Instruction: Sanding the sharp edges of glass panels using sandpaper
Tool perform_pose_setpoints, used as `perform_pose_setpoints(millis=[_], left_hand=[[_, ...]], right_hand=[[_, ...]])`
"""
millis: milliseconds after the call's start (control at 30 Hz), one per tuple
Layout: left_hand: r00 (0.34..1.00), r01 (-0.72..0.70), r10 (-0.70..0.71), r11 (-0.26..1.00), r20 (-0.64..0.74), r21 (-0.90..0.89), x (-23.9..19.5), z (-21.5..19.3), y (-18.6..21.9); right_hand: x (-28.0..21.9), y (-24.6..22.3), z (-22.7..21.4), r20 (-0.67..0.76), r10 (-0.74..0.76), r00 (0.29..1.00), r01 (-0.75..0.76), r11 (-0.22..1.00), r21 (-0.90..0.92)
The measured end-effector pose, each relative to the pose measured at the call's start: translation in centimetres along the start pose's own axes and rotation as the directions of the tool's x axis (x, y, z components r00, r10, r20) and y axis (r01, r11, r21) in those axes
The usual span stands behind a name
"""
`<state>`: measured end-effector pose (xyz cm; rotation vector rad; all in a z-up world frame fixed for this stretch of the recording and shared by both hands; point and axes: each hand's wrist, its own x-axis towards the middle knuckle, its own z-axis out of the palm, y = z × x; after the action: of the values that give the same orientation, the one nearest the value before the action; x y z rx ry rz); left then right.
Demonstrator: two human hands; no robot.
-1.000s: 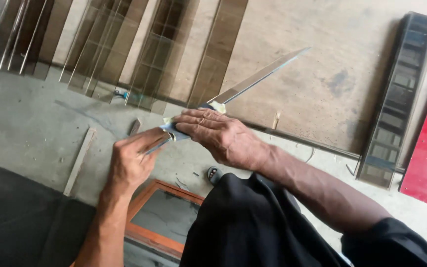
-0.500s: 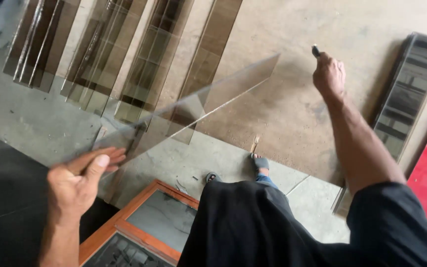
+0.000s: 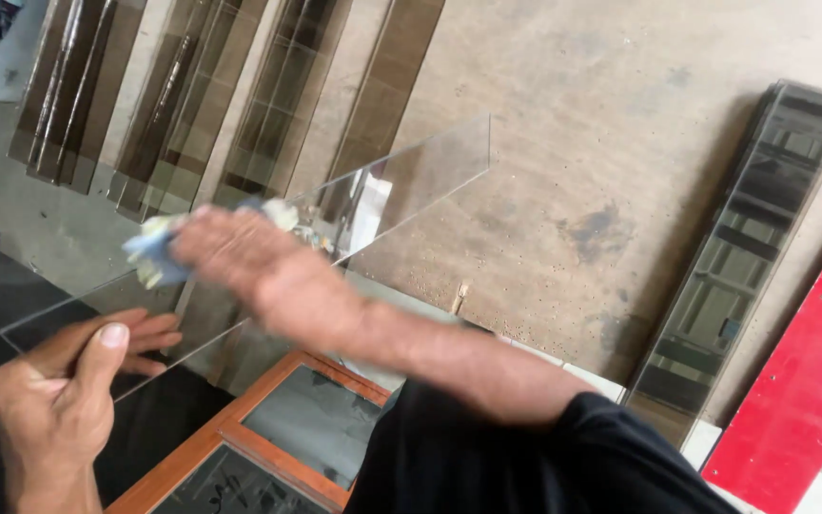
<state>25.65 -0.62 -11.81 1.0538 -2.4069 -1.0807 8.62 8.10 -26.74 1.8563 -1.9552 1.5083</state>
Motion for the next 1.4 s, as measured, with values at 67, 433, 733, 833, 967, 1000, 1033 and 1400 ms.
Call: perform_pose_setpoints(millis=[67,433,733,833,967,1000,1033,1400], left_hand=[[0.997,0.069,-0.069,0.998,-0.019,-0.011,-0.3,0.1,0.2],[0.88,0.474,-0.447,0.824,0.158,-0.31,-3.3,-1.1,-6.0],[0.89,0.454,-0.208,0.483,0.405,-0.748,-5.4,5.5,-19.5],[0.837,0.539,-0.011,0.198,0.548,-0.819,-5.0,13.0,-18.8],[0.764,0.642,0.069,0.012,0.641,-0.766,-5.7,22.9,-12.2],[0.76,0.646,0.083,0.011,0.644,-0.763,-6.1,24.4,-10.8],[0.746,0.665,0.07,-0.019,0.662,-0.747,-6.6,26.0,-9.2],[0.77,0.636,0.006,-0.069,0.637,-0.768,-14.2,39.0,1.8]], right_hand=[[-1.3,5.2,-0.4,0.302,0.261,0.917,-0.273,0.962,-0.003],[-21.8,21.9,-13.1,-0.374,0.616,0.693,-0.708,0.679,-0.193],[-38.6,-3.3,-6.4,-0.463,0.824,0.327,-0.943,0.319,-0.097],[-42.2,-8.7,-4.3,-0.514,0.836,0.191,-0.981,0.173,-0.084],[-44.3,-15.1,-3.7,-0.577,0.813,-0.074,-0.997,-0.065,0.038],[-44.2,-16.6,-4.0,-0.589,0.805,-0.076,-0.997,-0.065,0.04],[-44.0,-18.0,-4.4,-0.58,0.803,-0.138,-0.99,-0.108,0.085],[-51.2,-22.7,-9.1,-0.544,0.783,-0.301,-0.953,-0.226,0.202]])
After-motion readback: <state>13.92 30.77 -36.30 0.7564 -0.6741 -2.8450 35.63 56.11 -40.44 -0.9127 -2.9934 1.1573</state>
